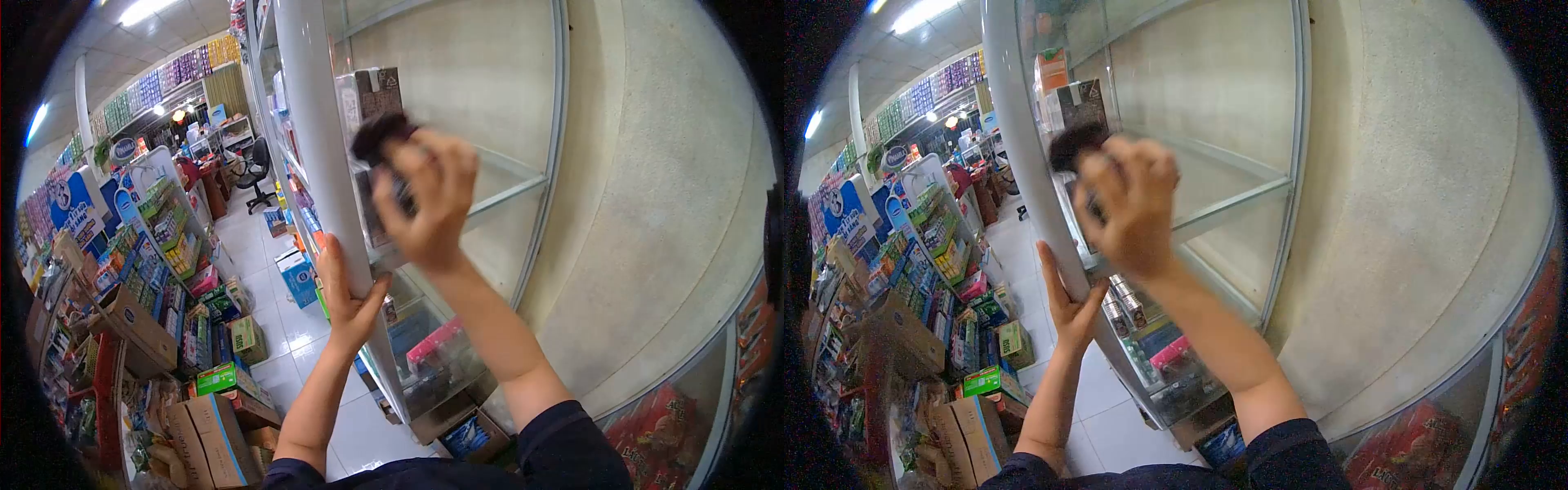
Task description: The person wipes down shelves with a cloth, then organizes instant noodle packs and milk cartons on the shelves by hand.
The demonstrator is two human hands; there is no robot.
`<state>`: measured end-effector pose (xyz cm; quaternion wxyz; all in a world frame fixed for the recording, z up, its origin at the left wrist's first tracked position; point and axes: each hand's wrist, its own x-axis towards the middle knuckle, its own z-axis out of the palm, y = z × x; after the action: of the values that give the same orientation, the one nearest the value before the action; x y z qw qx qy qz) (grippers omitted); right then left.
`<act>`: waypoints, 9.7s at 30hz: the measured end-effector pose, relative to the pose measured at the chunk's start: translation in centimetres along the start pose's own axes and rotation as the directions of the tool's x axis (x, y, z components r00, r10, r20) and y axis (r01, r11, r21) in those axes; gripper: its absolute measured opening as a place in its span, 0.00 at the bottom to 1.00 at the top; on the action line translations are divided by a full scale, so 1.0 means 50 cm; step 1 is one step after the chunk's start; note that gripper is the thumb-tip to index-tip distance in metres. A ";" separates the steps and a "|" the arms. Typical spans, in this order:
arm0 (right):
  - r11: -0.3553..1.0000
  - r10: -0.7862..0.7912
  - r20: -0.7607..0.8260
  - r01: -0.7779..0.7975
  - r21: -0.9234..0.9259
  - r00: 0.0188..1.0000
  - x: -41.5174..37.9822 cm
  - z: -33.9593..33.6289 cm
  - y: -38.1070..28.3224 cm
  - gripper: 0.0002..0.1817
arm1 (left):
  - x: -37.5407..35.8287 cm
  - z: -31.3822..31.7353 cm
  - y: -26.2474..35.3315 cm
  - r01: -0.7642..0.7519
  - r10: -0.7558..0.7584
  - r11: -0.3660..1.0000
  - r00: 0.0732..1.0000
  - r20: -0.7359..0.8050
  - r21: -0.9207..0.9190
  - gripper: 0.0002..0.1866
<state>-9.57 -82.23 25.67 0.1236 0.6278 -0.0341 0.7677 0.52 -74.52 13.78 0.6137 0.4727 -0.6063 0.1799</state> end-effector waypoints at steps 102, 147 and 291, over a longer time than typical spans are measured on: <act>-0.941 -0.256 0.859 -0.090 -0.327 -0.443 -0.741 -0.074 -0.383 0.24 | -0.250 -0.187 0.015 0.345 -0.371 0.929 0.844 0.387 0.136 0.39; -0.070 -0.666 0.618 -0.791 -0.608 -0.417 -0.924 0.760 -1.026 0.31 | -0.654 -1.078 -0.363 0.976 -0.869 0.091 0.174 -0.463 0.196 0.21; -0.385 0.189 0.943 -0.863 0.326 0.272 -0.956 2.761 -1.119 0.12 | -0.024 -1.712 -1.318 0.222 -0.133 -0.881 0.731 -0.669 0.418 0.21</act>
<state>144.01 -63.83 2.31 -0.7614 0.5695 0.0962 0.2943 101.73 -37.92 4.41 -0.1946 0.8833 0.2025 0.3754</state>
